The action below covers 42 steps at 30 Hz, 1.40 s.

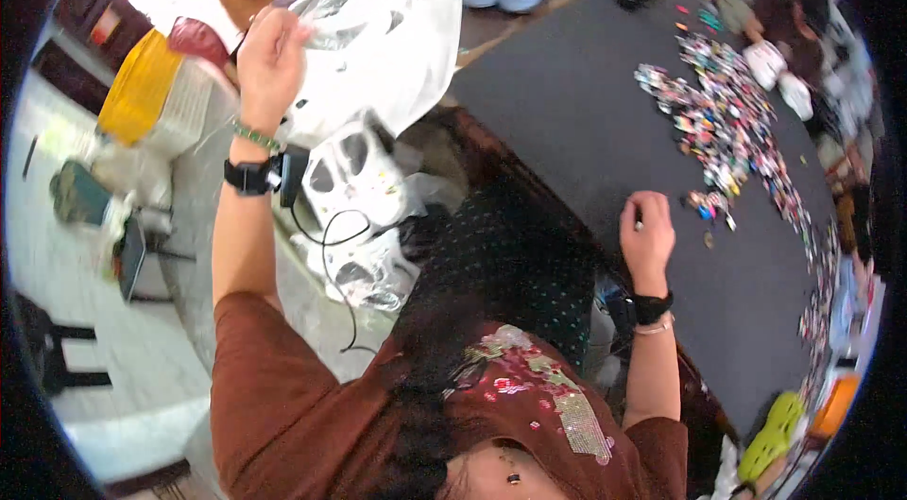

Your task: Insert decorative charms into the holes of clog-style shoes.

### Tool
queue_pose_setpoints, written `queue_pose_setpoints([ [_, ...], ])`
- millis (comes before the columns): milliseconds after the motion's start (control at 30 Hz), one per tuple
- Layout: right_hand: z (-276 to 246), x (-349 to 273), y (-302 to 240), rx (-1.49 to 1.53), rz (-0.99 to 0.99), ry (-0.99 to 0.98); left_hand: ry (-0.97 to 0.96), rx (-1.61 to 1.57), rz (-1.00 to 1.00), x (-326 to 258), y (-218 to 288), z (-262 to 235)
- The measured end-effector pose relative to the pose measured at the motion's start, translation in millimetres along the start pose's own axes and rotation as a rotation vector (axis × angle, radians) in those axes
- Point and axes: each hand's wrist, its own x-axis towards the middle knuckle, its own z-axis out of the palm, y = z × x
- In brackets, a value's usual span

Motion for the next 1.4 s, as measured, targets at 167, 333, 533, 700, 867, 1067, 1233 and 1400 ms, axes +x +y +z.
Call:
queue_pose_setpoints([
  [167,-6.4,-5.8,6.7,0.092,0.112,-0.030,0.085,-0.201,0.199,29.7,74.8,80.0],
  [333,-11.2,-12.6,11.7,0.150,0.182,0.068,-0.123,-0.566,0.446,32.7,162.6,152.5],
  [533,0.7,-22.1,28.3,-0.060,-0.089,0.136,-0.474,-0.531,0.593,-25.1,203.8,204.0],
  [700,6.1,-35.3,45.1,0.350,0.215,-0.019,-0.349,-0.425,0.471,-29.2,208.0,144.7],
  [867,24.3,-42.7,64.8,0.309,0.254,-0.050,-0.240,-0.102,0.099,-69.7,105.9,75.4],
  [1067,43.4,-47.5,191.9,1.103,0.595,0.202,-0.141,0.273,-0.399,-173.5,-6.2,-3.0],
  [1233,72.0,-32.9,158.7,0.935,0.475,-0.077,-0.234,0.422,-0.744,-278.2,-42.2,-40.9],
  [1400,53.6,-28.7,163.1,0.855,0.521,-0.146,-0.455,0.267,-1.079,-364.4,-36.9,-24.5],
])
